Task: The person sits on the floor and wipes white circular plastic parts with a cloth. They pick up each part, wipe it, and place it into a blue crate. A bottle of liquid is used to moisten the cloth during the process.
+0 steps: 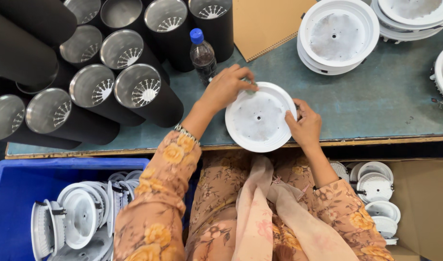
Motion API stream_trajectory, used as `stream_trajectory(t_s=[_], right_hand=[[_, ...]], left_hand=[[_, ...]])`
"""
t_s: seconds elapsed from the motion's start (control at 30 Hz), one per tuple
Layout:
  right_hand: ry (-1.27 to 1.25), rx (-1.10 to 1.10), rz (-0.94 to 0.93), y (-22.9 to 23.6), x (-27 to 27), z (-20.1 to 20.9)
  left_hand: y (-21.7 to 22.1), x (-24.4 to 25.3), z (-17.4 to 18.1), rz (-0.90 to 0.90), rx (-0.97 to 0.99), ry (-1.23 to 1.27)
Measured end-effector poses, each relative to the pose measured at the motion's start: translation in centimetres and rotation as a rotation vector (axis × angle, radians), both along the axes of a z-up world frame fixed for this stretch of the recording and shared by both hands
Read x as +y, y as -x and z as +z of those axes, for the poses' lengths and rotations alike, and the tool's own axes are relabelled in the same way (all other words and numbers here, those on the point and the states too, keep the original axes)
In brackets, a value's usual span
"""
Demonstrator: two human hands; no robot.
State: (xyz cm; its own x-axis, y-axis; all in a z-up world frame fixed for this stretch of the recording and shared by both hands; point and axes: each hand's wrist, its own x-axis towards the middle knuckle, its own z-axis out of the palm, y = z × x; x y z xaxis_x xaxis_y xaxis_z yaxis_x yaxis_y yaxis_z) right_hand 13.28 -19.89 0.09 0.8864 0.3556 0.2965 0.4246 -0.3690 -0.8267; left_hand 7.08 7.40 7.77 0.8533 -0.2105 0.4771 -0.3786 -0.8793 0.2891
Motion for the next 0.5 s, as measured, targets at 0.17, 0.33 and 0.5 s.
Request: stream_trajectory(t_s=[0.17, 0.33, 0.5], right_hand=[[-0.016, 0.003, -0.011, 0.0, 0.1, 0.1], [-0.012, 0.027, -0.03, 0.1, 0.3, 0.0], [-0.015, -0.002, -0.032, 0.2, 0.3, 0.0]], left_hand=[[1.8, 0.8, 0.5, -0.027, 0.026, 0.009], [9.3, -0.2, -0.8, 0.198, 0.092, -0.034], [14.1, -3.8, -1.8, 0.234, 0.017, -0.059]])
